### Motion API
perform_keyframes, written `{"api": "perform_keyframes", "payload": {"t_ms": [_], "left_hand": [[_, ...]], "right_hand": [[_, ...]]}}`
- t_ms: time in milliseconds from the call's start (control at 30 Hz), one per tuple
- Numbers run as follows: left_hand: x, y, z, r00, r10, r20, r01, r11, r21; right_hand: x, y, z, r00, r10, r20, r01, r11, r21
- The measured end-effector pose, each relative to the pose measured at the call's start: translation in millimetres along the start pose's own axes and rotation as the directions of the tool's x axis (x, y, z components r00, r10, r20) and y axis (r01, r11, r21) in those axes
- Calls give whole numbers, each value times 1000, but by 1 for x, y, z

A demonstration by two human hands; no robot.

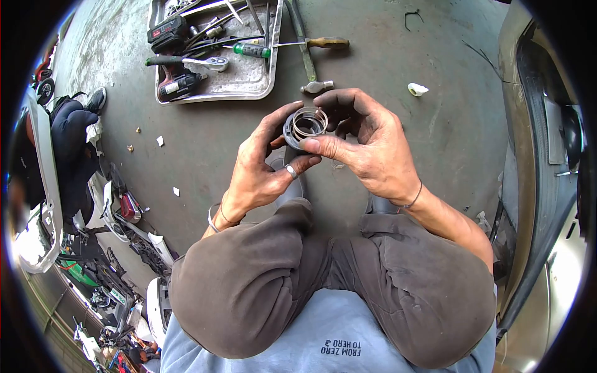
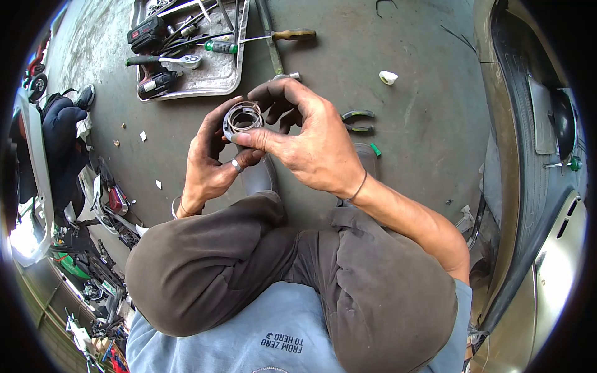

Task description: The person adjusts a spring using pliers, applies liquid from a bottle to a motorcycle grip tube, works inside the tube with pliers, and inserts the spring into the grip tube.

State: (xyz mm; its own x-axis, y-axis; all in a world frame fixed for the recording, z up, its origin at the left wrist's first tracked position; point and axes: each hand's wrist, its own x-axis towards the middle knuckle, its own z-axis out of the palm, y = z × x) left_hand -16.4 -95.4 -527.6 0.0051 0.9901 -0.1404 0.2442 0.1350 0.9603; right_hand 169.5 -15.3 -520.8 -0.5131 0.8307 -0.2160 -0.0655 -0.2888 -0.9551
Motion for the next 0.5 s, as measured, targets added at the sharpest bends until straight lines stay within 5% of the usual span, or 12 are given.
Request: {"api": "perform_keyframes", "payload": {"t_ms": [267, 500], "left_hand": [[0, 3, 1, 996, -83, 19, 85, 987, -137], [0, 1, 1, 999, -28, 22, 29, 999, -37]], "right_hand": [[1, -5, 0, 997, 75, -9, -73, 986, 149], [2, -7, -1, 996, 90, -3, -89, 991, 97]]}}
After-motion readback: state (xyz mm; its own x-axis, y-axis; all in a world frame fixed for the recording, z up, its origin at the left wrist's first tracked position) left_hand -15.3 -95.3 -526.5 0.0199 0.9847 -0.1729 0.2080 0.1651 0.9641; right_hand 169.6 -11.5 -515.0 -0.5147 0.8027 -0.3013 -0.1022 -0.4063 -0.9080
